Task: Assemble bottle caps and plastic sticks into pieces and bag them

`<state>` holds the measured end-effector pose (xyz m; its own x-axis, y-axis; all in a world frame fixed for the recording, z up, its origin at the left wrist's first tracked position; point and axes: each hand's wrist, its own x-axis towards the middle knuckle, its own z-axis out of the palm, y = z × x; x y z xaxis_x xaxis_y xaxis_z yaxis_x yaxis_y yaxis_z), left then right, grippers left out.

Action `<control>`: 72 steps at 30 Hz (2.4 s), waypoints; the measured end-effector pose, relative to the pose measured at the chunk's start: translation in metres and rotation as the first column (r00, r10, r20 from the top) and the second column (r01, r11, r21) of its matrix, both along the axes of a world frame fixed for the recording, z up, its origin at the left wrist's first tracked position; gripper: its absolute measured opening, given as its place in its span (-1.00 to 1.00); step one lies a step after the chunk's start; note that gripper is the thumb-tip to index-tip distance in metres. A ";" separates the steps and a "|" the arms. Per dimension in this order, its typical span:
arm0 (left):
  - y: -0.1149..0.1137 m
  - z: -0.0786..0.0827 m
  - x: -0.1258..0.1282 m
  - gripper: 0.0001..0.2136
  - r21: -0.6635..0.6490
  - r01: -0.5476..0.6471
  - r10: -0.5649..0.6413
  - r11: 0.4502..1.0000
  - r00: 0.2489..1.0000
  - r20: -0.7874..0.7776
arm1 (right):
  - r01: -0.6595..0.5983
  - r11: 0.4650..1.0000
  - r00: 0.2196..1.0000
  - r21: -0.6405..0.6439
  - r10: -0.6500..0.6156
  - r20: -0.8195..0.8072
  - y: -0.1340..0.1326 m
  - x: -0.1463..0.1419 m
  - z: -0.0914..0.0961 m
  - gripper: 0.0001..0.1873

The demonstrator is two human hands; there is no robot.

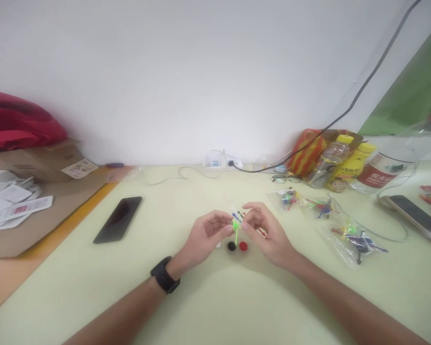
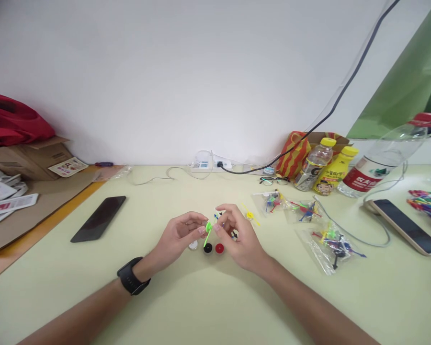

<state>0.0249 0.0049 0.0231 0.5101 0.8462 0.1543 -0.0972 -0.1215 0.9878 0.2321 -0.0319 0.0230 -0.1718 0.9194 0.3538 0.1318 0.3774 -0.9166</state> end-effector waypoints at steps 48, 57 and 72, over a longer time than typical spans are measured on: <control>-0.001 0.001 -0.001 -0.78 -0.008 0.007 -0.007 1.000 1.000 0.000 | -0.071 0.995 0.997 -0.068 0.073 0.014 0.003 0.005 0.005 -0.75; -0.001 0.000 0.000 -0.79 0.012 0.013 -0.013 1.000 1.000 0.003 | -0.047 0.998 0.999 -0.029 0.047 0.005 0.004 0.002 -0.001 -0.77; 0.001 -0.001 -0.003 -0.75 -0.013 -0.019 0.019 1.000 1.000 -0.012 | -0.069 0.995 0.997 -0.069 0.071 0.029 0.009 0.011 0.003 -0.47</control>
